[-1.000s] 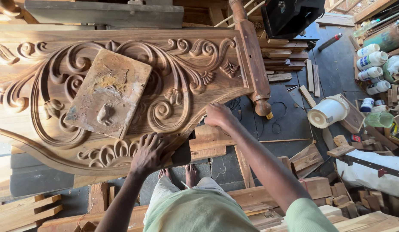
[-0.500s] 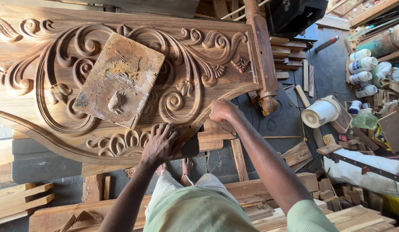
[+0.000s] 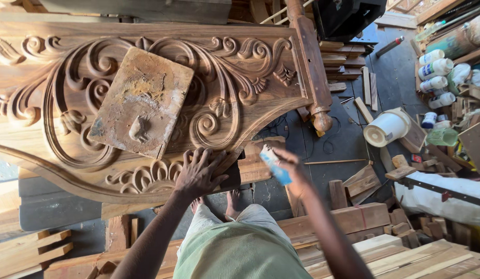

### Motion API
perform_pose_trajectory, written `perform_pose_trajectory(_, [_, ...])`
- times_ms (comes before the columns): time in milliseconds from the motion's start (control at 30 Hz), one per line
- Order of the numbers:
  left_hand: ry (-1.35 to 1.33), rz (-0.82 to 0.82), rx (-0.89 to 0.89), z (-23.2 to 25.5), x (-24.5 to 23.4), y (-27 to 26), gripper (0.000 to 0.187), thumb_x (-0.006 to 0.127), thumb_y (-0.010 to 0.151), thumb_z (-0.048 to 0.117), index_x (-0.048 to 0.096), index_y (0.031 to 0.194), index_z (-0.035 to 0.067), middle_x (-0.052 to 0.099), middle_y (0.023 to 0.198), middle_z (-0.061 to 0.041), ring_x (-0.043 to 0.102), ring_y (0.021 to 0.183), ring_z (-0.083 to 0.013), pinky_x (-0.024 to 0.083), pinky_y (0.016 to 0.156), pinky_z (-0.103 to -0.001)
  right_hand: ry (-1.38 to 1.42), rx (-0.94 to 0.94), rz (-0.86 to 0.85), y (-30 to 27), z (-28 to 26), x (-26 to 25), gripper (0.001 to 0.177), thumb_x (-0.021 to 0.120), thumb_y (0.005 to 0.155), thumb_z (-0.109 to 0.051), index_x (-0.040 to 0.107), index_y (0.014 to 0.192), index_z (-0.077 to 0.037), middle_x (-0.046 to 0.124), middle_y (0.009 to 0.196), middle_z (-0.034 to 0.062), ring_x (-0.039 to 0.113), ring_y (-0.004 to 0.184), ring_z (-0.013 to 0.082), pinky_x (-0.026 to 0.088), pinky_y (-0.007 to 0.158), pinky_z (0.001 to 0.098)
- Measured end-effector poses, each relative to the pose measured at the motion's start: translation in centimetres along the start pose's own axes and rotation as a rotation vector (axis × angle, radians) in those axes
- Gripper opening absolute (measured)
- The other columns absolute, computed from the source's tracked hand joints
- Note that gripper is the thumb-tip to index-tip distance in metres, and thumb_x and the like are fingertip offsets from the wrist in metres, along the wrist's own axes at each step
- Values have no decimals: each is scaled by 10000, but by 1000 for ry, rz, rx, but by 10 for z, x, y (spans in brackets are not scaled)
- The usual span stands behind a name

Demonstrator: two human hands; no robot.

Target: The person opens a container of wood filler and applies it to a carved wooden piece using a putty knife. They then use a sanding block to smooth the surface of the carved wood, focusing on the intricate details and edges.

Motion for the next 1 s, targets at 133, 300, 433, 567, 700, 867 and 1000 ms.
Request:
perform_pose_trajectory(133, [-50,33,-18,4,-16,0,779,534,903,701,452,1533,251,507,1388,-155,422,1311,-335,315,1057,-542,284,32,-28,-9,52,26,685,684,807,-234,550,1439,-9,708,1241,157,717,995,229,624,833,373])
perform_pose_trajectory(300, [-1,24,-35,12,-19,3,754,595,881,658,488,1515,264,519,1317,-138,449,1246,-310,313,1057,-539,549,161,11,2,83,38,609,660,909,-268,581,1429,38,700,1223,160,677,1116,250,608,904,364])
perform_pose_trajectory(433, [27,21,-44,13,-15,4,748,609,876,662,508,1488,244,522,1296,-138,462,1235,-307,324,1056,-529,529,122,-136,13,77,53,553,615,922,-287,588,1388,10,664,1153,147,655,1037,252,643,797,481])
perform_pose_trajectory(567, [28,41,-47,12,-11,4,748,620,867,659,523,1476,235,533,1271,-141,481,1214,-301,336,1051,-522,530,138,-132,15,69,56,513,590,921,-261,596,1368,-10,666,1180,105,656,1046,215,651,805,506])
perform_pose_trajectory(700, [33,33,-67,10,-12,4,744,632,865,654,526,1473,239,538,1261,-141,487,1201,-305,343,1044,-515,549,153,-124,14,65,59,481,577,941,-246,592,1355,-2,655,1173,95,657,1036,207,651,832,528])
perform_pose_trajectory(867, [49,37,-72,12,-15,5,746,649,855,646,530,1466,237,540,1249,-137,489,1194,-306,340,1048,-522,556,141,-149,17,65,62,484,595,957,-238,590,1378,0,616,1162,85,632,1014,190,652,849,544])
perform_pose_trajectory(1000, [35,34,-78,12,-16,5,745,660,851,633,533,1469,237,541,1241,-130,491,1190,-305,339,1051,-525,591,138,-173,18,62,72,493,597,998,-240,526,1389,51,582,1181,122,646,1073,221,657,903,559])
Point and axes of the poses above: each hand's wrist, its own y-axis towards the middle knuckle, its own x-axis out of the palm, z = x × y, the point moved 7 cm from there along y, towards the middle knuckle
